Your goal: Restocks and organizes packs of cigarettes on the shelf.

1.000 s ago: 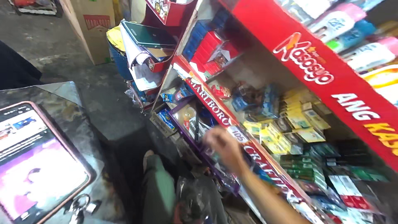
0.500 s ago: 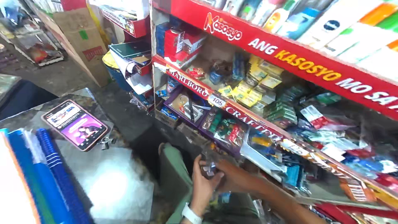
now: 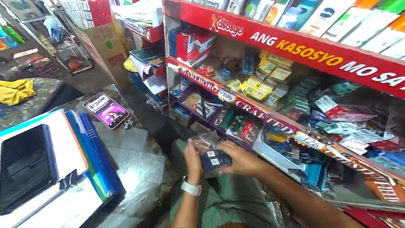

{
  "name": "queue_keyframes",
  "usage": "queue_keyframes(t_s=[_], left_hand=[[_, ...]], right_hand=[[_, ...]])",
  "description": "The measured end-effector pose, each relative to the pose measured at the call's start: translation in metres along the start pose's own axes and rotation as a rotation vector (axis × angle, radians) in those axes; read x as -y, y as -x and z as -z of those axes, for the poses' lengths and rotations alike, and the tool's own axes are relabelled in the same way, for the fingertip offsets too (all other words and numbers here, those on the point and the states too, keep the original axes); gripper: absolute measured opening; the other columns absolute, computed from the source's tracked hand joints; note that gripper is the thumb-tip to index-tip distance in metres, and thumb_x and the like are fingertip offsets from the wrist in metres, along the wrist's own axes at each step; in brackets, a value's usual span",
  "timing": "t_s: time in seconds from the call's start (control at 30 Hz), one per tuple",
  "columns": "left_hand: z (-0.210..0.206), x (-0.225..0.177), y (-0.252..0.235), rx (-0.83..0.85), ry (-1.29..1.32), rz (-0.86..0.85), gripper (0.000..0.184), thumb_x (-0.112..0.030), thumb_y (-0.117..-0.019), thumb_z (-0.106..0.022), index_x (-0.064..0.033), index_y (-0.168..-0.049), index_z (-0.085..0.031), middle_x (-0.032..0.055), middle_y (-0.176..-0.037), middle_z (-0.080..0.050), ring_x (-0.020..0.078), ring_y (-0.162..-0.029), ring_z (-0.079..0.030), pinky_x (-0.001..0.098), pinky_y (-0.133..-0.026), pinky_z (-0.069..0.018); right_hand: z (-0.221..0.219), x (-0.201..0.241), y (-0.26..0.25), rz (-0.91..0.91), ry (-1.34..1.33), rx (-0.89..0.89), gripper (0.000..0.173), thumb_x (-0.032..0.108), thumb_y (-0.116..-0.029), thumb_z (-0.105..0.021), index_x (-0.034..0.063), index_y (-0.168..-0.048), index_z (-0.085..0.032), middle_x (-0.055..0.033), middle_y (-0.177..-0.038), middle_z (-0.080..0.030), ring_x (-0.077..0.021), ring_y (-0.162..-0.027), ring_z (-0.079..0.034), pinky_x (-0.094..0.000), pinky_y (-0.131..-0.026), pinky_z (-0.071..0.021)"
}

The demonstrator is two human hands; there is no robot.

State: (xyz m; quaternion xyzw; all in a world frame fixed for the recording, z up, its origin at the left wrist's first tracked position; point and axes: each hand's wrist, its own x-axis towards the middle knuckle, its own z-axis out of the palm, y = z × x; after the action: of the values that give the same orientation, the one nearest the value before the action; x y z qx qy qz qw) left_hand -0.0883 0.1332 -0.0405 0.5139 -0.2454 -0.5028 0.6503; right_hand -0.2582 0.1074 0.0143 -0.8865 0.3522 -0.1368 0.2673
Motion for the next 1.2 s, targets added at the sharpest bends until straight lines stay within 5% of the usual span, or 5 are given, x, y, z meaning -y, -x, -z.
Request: queue_keyframes(t_s=[0.27,0.43,0.63,0.77,1.2], left_hand=[[-0.002,0.006,0.021,0.332,-0.419,-0.282,0.078,-0.035,-0.0807,-0.084,0.011,-0.135,-0.053,0.0203,-0.115,-0.069,0.0202,-0.103,-0.069,0.0379,-0.093,-0.0568],[-0.007,-0.005,0.021,0.343,0.115,0.056,0.038,-0.029,-0.0949,-0.064,0.0012,-0.117,-0.054,-0.0045,-0.086,-0.066,-0.0009,-0.068,-0.062,0.0174,-0.061,-0.0548],[-0.005,-0.008,0.02,0.475,0.734,0.403,0.027,-0.039,-0.0938,-0.069,-0.0138,-0.103,-0.07,0.0025,-0.091,-0.077,0.0108,-0.085,-0.075,0.0289,-0.077,-0.0628],[-0.007,-0.003,0.023,0.401,0.727,0.501,0.056,-0.053,-0.108,-0.026,-0.0095,-0.113,-0.061,0.0056,-0.09,-0.074,0.0144,-0.081,-0.073,0.0299,-0.07,-0.0617],[-0.006,0.005,-0.006,0.026,0.158,0.14,0.027,-0.014,-0.1011,-0.056,0.002,-0.122,-0.051,0.0016,-0.083,-0.063,0.0041,-0.067,-0.063,0.0211,-0.061,-0.0563]], right_hand=[[0.034,-0.028,-0.005,-0.163,-0.342,-0.048,0.074,0.033,-0.0839,-0.08,-0.0021,-0.143,-0.053,-0.0197,-0.14,-0.058,-0.0173,-0.125,-0.058,-0.032,-0.107,-0.0479],[0.051,-0.025,-0.008,-0.124,-0.74,-0.041,0.069,0.057,-0.0889,-0.065,0.0057,-0.135,-0.06,0.0033,-0.121,-0.07,-0.0007,-0.105,-0.065,-0.0214,-0.089,-0.0556],[0.049,-0.03,-0.028,0.013,-0.697,0.074,0.093,0.071,-0.0773,-0.071,0.0084,-0.144,-0.052,-0.0033,-0.146,-0.055,-0.0097,-0.129,-0.055,-0.0301,-0.104,-0.0504],[0.028,0.0,-0.038,-0.077,-0.41,-0.087,0.072,0.054,-0.0929,-0.06,-0.0008,-0.139,-0.057,-0.0111,-0.128,-0.064,-0.0079,-0.112,-0.062,-0.0275,-0.096,-0.0528],[0.016,-0.001,0.002,0.188,0.039,-0.339,0.034,0.018,-0.1016,-0.053,-0.0023,-0.076,-0.063,-0.0113,-0.067,-0.061,-0.0138,-0.064,-0.059,-0.0256,-0.062,-0.0492]])
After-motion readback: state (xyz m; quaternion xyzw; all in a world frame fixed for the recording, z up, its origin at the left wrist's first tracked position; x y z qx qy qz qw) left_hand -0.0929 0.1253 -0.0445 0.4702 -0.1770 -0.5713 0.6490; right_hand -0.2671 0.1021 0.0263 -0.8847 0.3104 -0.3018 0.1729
